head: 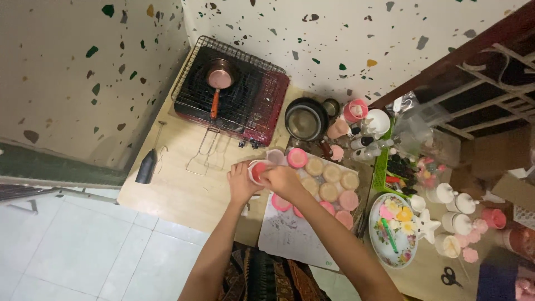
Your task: The recorder assembles decorative candles by attaching wax flowers to bases and then packages them into boxes.
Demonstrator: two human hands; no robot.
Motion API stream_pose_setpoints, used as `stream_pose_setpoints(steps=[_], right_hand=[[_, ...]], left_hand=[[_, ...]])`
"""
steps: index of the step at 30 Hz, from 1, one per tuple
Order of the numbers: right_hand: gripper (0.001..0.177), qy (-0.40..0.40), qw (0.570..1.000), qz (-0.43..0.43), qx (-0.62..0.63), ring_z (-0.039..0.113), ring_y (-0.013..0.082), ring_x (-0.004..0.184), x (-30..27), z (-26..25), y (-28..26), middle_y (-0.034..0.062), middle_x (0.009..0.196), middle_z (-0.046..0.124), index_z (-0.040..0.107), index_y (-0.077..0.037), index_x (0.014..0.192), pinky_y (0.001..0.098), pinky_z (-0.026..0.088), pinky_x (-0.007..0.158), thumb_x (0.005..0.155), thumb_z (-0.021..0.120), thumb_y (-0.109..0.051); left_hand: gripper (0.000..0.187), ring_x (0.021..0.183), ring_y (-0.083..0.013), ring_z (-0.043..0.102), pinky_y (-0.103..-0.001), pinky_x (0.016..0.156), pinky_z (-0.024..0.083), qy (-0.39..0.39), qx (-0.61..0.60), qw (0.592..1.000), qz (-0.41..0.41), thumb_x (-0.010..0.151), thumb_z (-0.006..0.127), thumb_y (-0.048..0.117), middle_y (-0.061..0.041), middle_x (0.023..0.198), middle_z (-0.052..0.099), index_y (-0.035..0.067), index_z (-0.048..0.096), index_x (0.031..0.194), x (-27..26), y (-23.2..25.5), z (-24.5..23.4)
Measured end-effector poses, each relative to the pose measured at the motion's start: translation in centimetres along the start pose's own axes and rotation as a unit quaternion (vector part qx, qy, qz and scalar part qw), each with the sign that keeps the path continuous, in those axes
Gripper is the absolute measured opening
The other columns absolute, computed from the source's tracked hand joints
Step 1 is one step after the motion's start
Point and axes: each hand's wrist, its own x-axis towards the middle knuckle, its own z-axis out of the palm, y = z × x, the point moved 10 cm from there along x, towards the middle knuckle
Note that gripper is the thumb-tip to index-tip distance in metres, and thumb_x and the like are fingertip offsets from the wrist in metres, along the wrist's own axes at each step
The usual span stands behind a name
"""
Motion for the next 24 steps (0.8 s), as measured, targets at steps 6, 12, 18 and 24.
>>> stream_pose_setpoints(steps=[6,12,18,24], right_hand=[[0.020,0.056,0.997,-0.012,0.057,0.070,0.0341,0.084,-1.2,-0.5,1.2,0.0143,0.091,0.072,0.074,-0.007,0.090,0.0462,0.055,0.074,0.085,0.066,-0.025],[0.023,0.046,0.994,0.030,0.096,0.069,0.0340,0.083,-2.3,-0.9,2.0,0.0140,0.091,0.073,0.075,-0.006,0.092,0.0462,0.054,0.073,0.088,0.067,-0.027],[0.023,0.049,0.994,0.048,0.083,0.069,0.0337,0.083,-3.0,-1.4,2.1,0.0128,0.092,0.073,0.077,-0.007,0.090,0.0465,0.053,0.072,0.088,0.068,-0.028],[0.020,0.069,0.994,0.047,0.077,0.070,0.0324,0.084,-4.1,-2.3,2.1,0.0114,0.092,0.073,0.076,-0.007,0.087,0.0453,0.053,0.073,0.086,0.067,-0.025]], left_hand=[[0.093,0.118,-0.0293,0.053,-0.047,0.096,0.040,-0.002,0.000,1.000,0.012,0.042,0.096,0.033,-0.003,0.125,0.064,0.016,0.061,0.127,-0.1,1.1,-0.2],[0.094,0.118,-0.0292,0.053,-0.048,0.097,0.039,0.012,0.001,1.000,0.027,0.041,0.096,0.030,-0.003,0.123,0.064,0.015,0.061,0.127,-0.5,1.8,-0.4],[0.093,0.118,-0.0279,0.053,-0.047,0.095,0.038,-0.001,-0.008,0.999,0.034,0.042,0.096,0.030,-0.002,0.123,0.064,0.016,0.061,0.127,-0.8,2.8,-0.4],[0.092,0.116,-0.0280,0.053,-0.047,0.096,0.038,-0.014,0.000,0.999,0.031,0.042,0.096,0.032,-0.001,0.123,0.064,0.016,0.061,0.126,-1.1,3.0,0.2]])
